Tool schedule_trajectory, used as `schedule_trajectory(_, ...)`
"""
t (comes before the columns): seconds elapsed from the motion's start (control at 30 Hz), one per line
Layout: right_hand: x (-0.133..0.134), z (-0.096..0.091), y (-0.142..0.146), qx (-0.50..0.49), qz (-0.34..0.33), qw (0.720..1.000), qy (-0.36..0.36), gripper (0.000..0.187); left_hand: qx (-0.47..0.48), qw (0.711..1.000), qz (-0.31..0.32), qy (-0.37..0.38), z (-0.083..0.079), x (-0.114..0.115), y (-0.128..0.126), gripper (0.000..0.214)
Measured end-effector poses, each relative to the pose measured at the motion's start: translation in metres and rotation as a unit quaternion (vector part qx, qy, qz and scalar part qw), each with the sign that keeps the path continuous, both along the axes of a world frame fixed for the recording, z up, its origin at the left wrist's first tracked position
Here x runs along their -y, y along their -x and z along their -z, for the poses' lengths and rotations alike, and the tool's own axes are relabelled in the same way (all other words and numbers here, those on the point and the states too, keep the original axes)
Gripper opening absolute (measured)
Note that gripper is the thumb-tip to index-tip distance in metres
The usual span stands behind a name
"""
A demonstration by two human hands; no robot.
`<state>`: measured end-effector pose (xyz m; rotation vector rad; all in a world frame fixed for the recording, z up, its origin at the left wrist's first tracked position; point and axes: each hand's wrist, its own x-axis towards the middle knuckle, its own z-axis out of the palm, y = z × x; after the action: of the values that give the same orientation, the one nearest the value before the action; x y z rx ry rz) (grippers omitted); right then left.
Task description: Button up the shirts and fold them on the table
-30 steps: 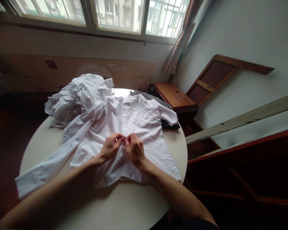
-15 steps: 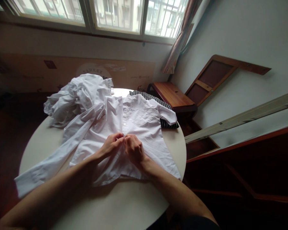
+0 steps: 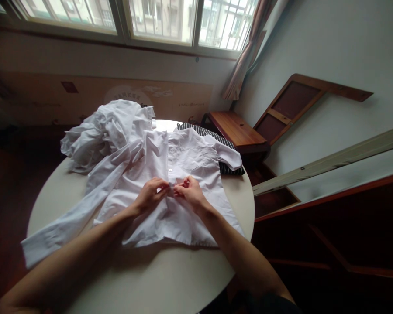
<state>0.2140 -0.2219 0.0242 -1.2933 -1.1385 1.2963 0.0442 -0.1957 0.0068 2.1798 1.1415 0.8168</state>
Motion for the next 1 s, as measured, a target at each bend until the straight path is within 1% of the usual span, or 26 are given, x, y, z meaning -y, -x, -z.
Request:
schedule_trajectory(0.03,0.001,-0.001,-0.002,0.036,0.016,0.999,-0.014,0.033,-0.010,1.000,-0.022,-0.003,-0.001,-0.001,0.002,0.014)
schedule_trajectory(0.07,0.005,-0.004,-0.004,0.089,0.031,0.995,-0.044,0.029,-0.019,0.998,-0.051,-0.011,-0.004,-0.001,0.004,0.016)
schedule_trajectory(0.1,0.011,-0.008,-0.006,0.154,0.038,0.984,-0.087,0.025,-0.027,0.996,-0.078,-0.028,-0.009,0.001,0.007,0.019)
schedule_trajectory(0.13,0.020,-0.013,-0.008,0.221,0.032,0.965,-0.138,0.021,-0.037,0.993,-0.093,-0.055,-0.016,0.004,0.010,0.021)
schedule_trajectory(0.17,0.032,-0.018,-0.010,0.282,0.006,0.940,-0.193,0.019,-0.051,0.991,-0.087,-0.089,-0.024,0.010,0.014,0.021)
schedule_trajectory(0.2,0.045,-0.023,-0.012,0.332,-0.036,0.910,-0.244,0.019,-0.070,0.988,-0.052,-0.124,-0.031,0.019,0.019,0.020)
schedule_trajectory(0.23,0.060,-0.026,-0.013,0.372,-0.087,0.879,-0.287,0.023,-0.093,0.984,0.004,-0.154,-0.038,0.029,0.024,0.021)
schedule_trajectory(0.27,0.074,-0.027,-0.015,0.403,-0.139,0.847,-0.319,0.029,-0.120,0.974,0.078,-0.176,-0.043,0.040,0.029,0.024)
schedule_trajectory(0.3,0.087,-0.025,-0.017,0.431,-0.181,0.817,-0.338,0.033,-0.148,0.959,0.150,-0.190,-0.046,0.051,0.034,0.029)
schedule_trajectory(0.33,0.097,-0.021,-0.018,0.458,-0.213,0.792,-0.344,0.034,-0.177,0.943,0.201,-0.199,-0.046,0.062,0.039,0.036)
schedule_trajectory(0.37,0.106,-0.016,-0.020,0.483,-0.228,0.772,-0.345,0.029,-0.203,0.929,0.232,-0.206,-0.043,0.071,0.043,0.039)
schedule_trajectory(0.4,0.111,-0.010,-0.022,0.504,-0.231,0.758,-0.344,0.019,-0.226,0.919,0.242,-0.212,-0.038,0.079,0.047,0.037)
schedule_trajectory(0.43,0.115,-0.004,-0.023,0.519,-0.228,0.748,-0.345,0.009,-0.244,0.914,0.241,-0.217,-0.032,0.084,0.051,0.030)
schedule_trajectory(0.47,0.116,0.001,-0.024,0.524,-0.221,0.745,-0.349,0.008,-0.254,0.912,0.234,-0.220,-0.027,0.087,0.054,0.020)
schedule_trajectory(0.5,0.116,0.004,-0.025,0.520,-0.213,0.747,-0.354,0.013,-0.254,0.915,0.223,-0.220,-0.022,0.088,0.056,0.014)
schedule_trajectory(0.53,0.115,0.005,-0.026,0.507,-0.202,0.757,-0.360,0.016,-0.238,0.925,0.206,-0.214,-0.018,0.088,0.058,0.014)
schedule_trajectory(0.6,0.113,0.003,-0.028,0.461,-0.165,0.792,-0.364,0.016,-0.166,0.957,0.163,-0.174,-0.017,0.086,0.061,0.018)
schedule_trajectory(0.67,0.112,-0.004,-0.030,0.405,-0.112,0.833,-0.361,0.016,-0.065,0.986,0.110,-0.111,-0.021,0.084,0.064,0.019)
schedule_trajectory(0.7,0.112,-0.007,-0.031,0.379,-0.089,0.847,-0.361,0.016,-0.018,0.993,0.086,-0.082,-0.024,0.084,0.066,0.019)
schedule_trajectory(0.77,0.114,-0.011,-0.034,0.341,-0.067,0.862,-0.368,0.017,0.057,0.996,0.055,-0.041,-0.029,0.086,0.070,0.018)
schedule_trajectory(0.83,0.117,-0.012,-0.039,0.319,-0.061,0.866,-0.381,0.019,0.104,0.993,0.051,-0.035,-0.032,0.089,0.074,0.015)
schedule_trajectory(0.9,0.120,-0.011,-0.044,0.315,-0.054,0.860,-0.397,0.022,0.125,0.987,0.078,-0.056,-0.034,0.093,0.076,0.015)
schedule_trajectory(0.93,0.122,-0.011,-0.046,0.322,-0.060,0.852,-0.409,0.023,0.122,0.985,0.098,-0.077,-0.034,0.095,0.076,0.016)
schedule_trajectory(0.97,0.125,-0.012,-0.048,0.335,-0.081,0.838,-0.423,0.024,0.106,0.982,0.122,-0.099,-0.035,0.097,0.076,0.017)
schedule_trajectory(1.0,0.127,-0.012,-0.050,0.355,-0.119,0.818,-0.436,0.024,0.078,0.979,0.149,-0.119,-0.034,0.100,0.074,0.018)
